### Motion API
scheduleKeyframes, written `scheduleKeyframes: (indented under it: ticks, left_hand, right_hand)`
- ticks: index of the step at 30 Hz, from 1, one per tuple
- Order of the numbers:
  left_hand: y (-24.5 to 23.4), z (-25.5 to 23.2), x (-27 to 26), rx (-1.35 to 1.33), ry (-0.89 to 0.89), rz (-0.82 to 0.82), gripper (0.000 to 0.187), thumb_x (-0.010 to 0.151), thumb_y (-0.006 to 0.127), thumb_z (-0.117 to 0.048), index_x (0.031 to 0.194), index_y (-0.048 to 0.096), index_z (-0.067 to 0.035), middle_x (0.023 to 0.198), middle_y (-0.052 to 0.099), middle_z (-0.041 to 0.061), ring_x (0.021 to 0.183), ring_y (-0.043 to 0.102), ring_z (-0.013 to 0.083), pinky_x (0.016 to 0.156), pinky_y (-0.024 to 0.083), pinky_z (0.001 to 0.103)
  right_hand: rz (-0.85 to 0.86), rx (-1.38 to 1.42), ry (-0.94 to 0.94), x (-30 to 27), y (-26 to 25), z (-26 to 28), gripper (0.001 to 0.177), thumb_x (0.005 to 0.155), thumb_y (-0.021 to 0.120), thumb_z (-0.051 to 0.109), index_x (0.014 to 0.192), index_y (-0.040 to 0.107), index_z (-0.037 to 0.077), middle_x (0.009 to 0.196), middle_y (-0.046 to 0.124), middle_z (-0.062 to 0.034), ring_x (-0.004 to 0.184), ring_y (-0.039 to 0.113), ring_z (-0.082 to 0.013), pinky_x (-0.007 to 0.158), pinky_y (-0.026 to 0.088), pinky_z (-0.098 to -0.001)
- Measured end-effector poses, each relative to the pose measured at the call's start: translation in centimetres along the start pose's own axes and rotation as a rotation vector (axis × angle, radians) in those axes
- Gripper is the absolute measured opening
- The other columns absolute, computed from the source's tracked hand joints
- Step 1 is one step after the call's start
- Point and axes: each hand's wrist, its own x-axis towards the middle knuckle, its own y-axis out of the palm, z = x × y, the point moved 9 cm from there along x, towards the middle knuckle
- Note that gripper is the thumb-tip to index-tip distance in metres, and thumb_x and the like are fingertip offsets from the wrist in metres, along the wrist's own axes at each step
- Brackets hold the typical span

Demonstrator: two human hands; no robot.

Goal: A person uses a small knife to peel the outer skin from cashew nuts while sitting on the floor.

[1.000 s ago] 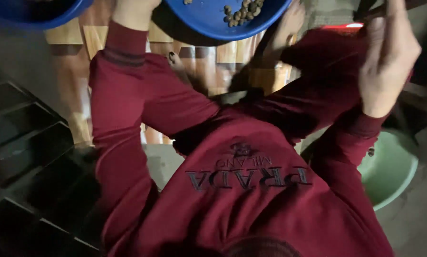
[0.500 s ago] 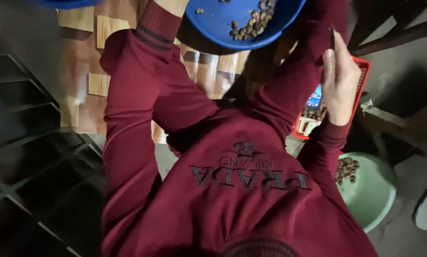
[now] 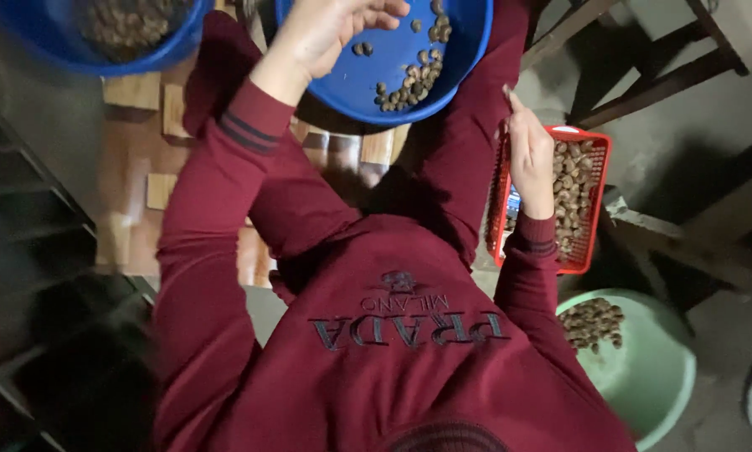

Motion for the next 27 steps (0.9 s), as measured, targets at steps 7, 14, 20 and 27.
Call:
scheduleKeyframes:
  ticks: [7,14,20,27]
  left_hand:
    - [-1.1,1.3,2.2,0.009,0.237,-0.04,0.017,0.1,0.068,-0.005,0.113,0.072,0.004,0.102,0.076,0.016,0.093,0.074,0.0237,0.086,0.063,0.032]
    - [-3.0,-1.4,8.3,-0.073,0.393,-0.1,0.018,0.101,0.07,-0.016,0.112,0.072,-0.002,0.101,0.075,0.01,0.091,0.075,0.0208,0.078,0.062,0.03]
    - [-5.7,-0.8,11.2,-0.324,0.438,-0.102,0.018,0.106,0.065,-0.01,0.123,0.068,-0.005,0.111,0.072,0.01,0.097,0.072,0.0214,0.088,0.06,0.033]
    - [-7.3,4.3,11.8,-0.453,0.254,-0.231,0.029,0.11,0.049,-0.002,0.134,0.062,-0.009,0.114,0.067,0.008,0.091,0.062,0.0153,0.078,0.051,0.03]
  right_hand:
    - [0.038,0.231,0.151,6.7,2.8,3.0,0.042,0.117,0.042,0.021,0.152,0.056,0.002,0.089,0.058,0.0003,0.066,0.041,-0.0073,0.059,0.032,-0.0207]
    - [0.335,0.792,0.033,20.2,8.6,3.7,0.045,0.121,0.048,0.021,0.165,0.039,0.015,0.084,0.057,-0.0057,0.055,0.042,-0.0079,0.054,0.034,-0.0191]
    - [0.297,0.752,0.135,25.3,10.0,2.7,0.043,0.115,0.051,0.026,0.156,0.049,0.011,0.089,0.06,-0.0023,0.067,0.05,-0.0072,0.055,0.036,-0.0195]
    - [0.436,0.477,0.159,26.0,12.8,-0.6,0.052,0.115,0.054,0.02,0.164,0.037,0.015,0.09,0.063,-0.004,0.068,0.049,-0.0059,0.054,0.036,-0.0169]
